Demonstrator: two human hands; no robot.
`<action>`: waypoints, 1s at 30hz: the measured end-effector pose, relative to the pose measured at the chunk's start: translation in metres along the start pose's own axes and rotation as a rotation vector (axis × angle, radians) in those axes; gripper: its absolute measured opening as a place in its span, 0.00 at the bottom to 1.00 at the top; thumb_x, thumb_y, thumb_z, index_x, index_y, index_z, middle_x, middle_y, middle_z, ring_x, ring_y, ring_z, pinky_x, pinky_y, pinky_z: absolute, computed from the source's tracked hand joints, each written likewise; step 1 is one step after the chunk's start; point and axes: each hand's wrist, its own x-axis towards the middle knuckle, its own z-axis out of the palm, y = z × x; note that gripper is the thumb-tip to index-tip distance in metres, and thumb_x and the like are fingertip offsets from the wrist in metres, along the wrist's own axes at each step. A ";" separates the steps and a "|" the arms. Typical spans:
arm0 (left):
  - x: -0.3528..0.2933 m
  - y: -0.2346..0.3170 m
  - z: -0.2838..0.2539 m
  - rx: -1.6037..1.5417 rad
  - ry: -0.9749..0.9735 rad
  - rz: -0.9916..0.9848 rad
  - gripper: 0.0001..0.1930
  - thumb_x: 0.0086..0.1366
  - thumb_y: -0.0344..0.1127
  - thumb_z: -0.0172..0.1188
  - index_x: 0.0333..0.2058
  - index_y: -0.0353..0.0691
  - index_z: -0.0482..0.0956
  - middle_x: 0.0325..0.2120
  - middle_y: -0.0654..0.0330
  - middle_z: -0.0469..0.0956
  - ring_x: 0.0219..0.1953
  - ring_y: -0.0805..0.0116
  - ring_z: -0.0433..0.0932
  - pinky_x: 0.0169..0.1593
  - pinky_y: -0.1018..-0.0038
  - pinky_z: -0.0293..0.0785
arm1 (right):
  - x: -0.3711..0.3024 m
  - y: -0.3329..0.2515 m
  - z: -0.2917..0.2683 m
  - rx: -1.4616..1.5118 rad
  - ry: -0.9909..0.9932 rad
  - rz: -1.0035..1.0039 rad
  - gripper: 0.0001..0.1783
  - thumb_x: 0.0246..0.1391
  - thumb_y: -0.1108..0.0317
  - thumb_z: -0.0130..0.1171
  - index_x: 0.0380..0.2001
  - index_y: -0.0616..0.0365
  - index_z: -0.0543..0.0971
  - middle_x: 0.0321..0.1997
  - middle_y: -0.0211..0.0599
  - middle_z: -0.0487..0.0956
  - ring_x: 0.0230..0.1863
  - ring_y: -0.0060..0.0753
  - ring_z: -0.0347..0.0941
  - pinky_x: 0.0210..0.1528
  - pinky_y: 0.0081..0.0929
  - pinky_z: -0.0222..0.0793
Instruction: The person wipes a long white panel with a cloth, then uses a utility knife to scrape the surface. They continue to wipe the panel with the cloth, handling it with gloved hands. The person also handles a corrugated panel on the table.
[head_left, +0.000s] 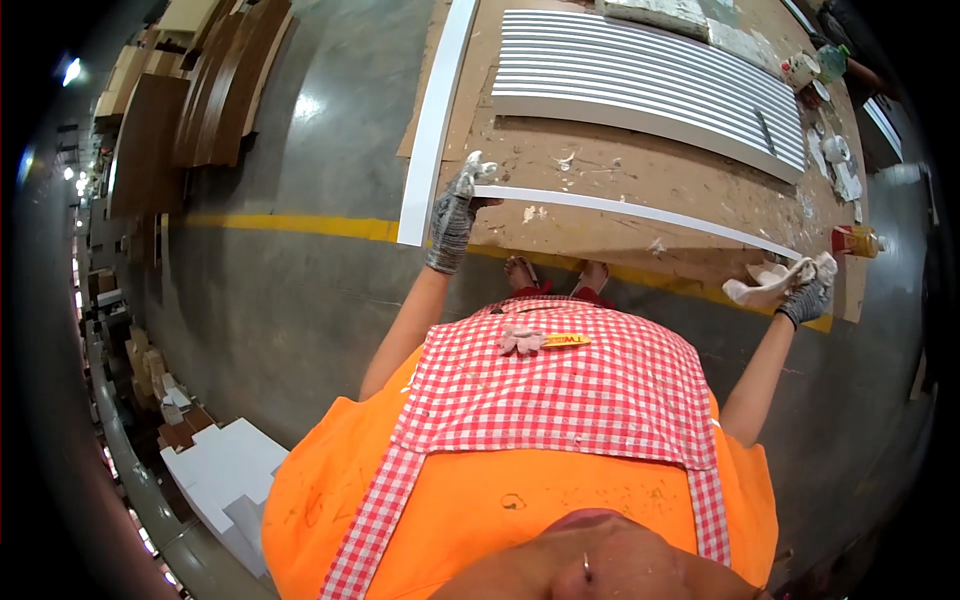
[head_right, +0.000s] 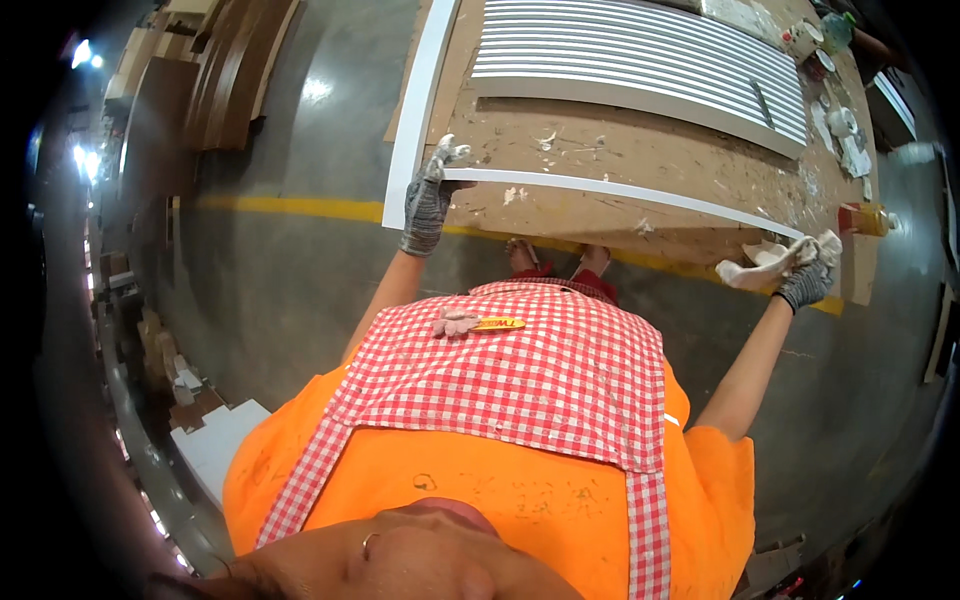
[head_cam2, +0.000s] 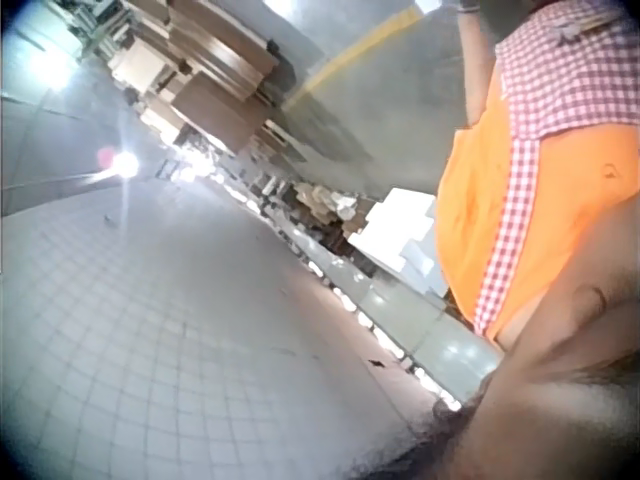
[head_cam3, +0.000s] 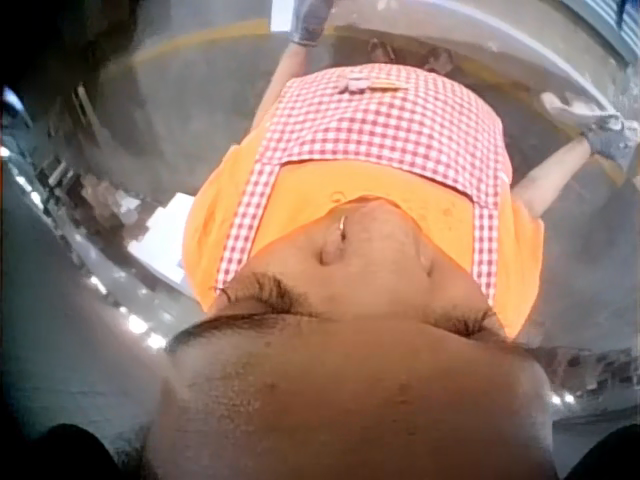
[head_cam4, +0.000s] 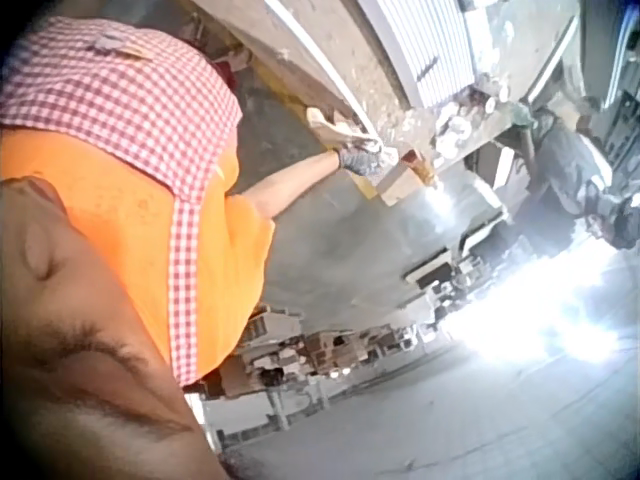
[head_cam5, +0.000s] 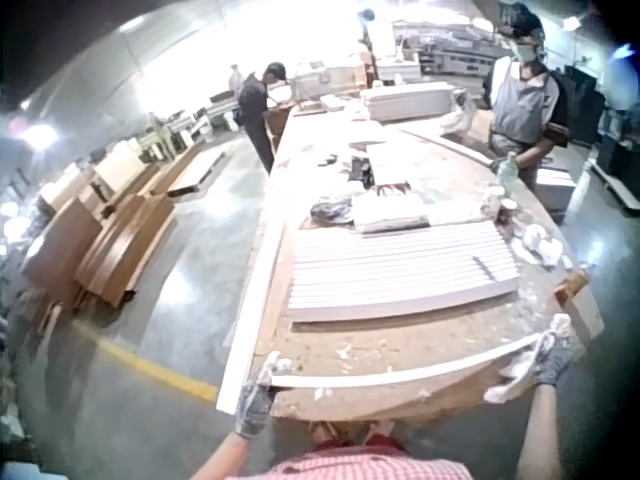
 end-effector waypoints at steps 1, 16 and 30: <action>0.001 -0.003 0.001 -0.007 0.008 0.042 0.27 0.70 0.47 0.44 0.61 0.34 0.59 0.50 0.54 0.72 0.49 0.68 0.73 0.49 0.71 0.74 | -0.001 0.020 -0.004 -0.193 -0.038 -0.067 0.21 0.50 0.55 0.62 0.41 0.60 0.80 0.37 0.32 0.82 0.34 0.26 0.76 0.35 0.28 0.73; 0.019 -0.010 0.009 -0.712 0.115 -0.105 0.38 0.65 0.64 0.38 0.57 0.33 0.63 0.44 0.50 0.75 0.46 0.60 0.74 0.56 0.64 0.69 | -0.059 -0.036 -0.022 -0.658 -0.251 -0.135 0.27 0.51 0.45 0.57 0.35 0.64 0.81 0.33 0.51 0.79 0.35 0.45 0.75 0.39 0.38 0.69; 0.011 -0.007 0.008 0.022 0.215 -0.308 0.19 0.63 0.46 0.57 0.42 0.35 0.72 0.34 0.53 0.77 0.33 0.62 0.79 0.31 0.69 0.82 | -0.294 -0.226 0.123 -0.447 -0.989 -0.821 0.19 0.42 0.62 0.56 0.40 0.54 0.77 0.47 0.50 0.73 0.48 0.51 0.70 0.52 0.44 0.66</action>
